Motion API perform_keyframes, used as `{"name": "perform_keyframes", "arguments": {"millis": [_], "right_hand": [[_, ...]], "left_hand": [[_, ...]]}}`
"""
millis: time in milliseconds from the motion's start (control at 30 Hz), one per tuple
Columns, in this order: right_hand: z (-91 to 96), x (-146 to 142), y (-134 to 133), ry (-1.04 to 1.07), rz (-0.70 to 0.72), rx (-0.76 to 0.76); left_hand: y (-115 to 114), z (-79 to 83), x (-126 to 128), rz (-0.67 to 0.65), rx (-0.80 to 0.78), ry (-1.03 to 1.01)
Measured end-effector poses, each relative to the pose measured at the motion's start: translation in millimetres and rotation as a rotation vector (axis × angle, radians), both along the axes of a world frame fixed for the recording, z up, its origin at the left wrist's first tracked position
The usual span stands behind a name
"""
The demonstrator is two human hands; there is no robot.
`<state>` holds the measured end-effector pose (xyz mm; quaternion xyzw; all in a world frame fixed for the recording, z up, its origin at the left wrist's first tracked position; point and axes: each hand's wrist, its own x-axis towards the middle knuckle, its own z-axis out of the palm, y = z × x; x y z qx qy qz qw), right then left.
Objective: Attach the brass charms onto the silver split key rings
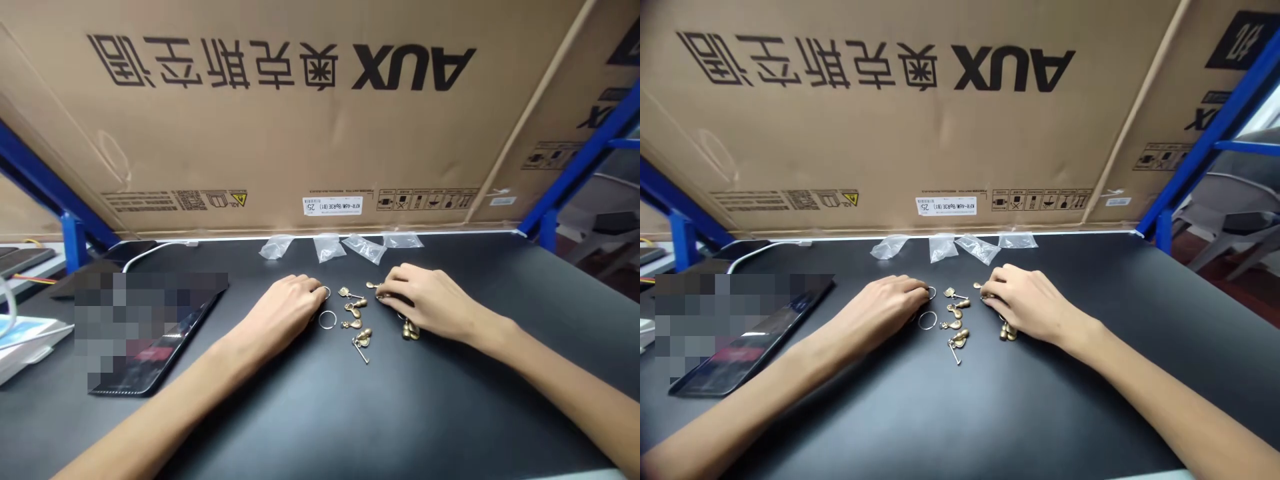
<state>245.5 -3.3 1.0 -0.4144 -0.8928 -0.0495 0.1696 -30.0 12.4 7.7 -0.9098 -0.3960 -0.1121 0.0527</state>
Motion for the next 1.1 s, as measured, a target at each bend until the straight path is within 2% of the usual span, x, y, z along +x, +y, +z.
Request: {"name": "perform_keyframes", "arguments": {"millis": [100, 200, 267, 367, 533, 633, 733, 867, 1100], "right_hand": [[-2.5, -3, -1, -0.053, -0.011, 0.011], [-0.7, -5, -1, -0.035, -0.043, 0.002], [2.6, -7, -3, 0.076, -0.073, -0.047], [8.8, -14, -11, 0.335, -0.118, -0.214], [12.6, -28, -25, 0.654, -0.123, -0.455], [11.2, -32, -28, 0.730, -0.078, -0.502], [11.3, -34, -29, 0.760, 0.005, -0.527], [13.4, -35, -30, 0.818, 0.059, -0.642], [9.7, -33, -26, 0.881, 0.045, -0.670]], "left_hand": [[-1, 1.3, 3, 0.007, 0.040, 0.112], [-1, 1.0, 5, 0.092, 0.017, -0.002], [-2, 1.4, 6, 0.098, -0.064, -0.173], [-9, 4.8, 10, 0.079, -0.211, -0.476], [-27, 9.9, 25, 0.058, -0.557, -0.737], [-34, 9.0, 32, 0.017, -0.740, -0.838], [-38, 7.6, 35, -0.020, -0.850, -0.925], [-37, 6.2, 35, -0.038, -1.007, -1.020], [-37, 5.2, 35, -0.083, -1.114, -1.126]]}}
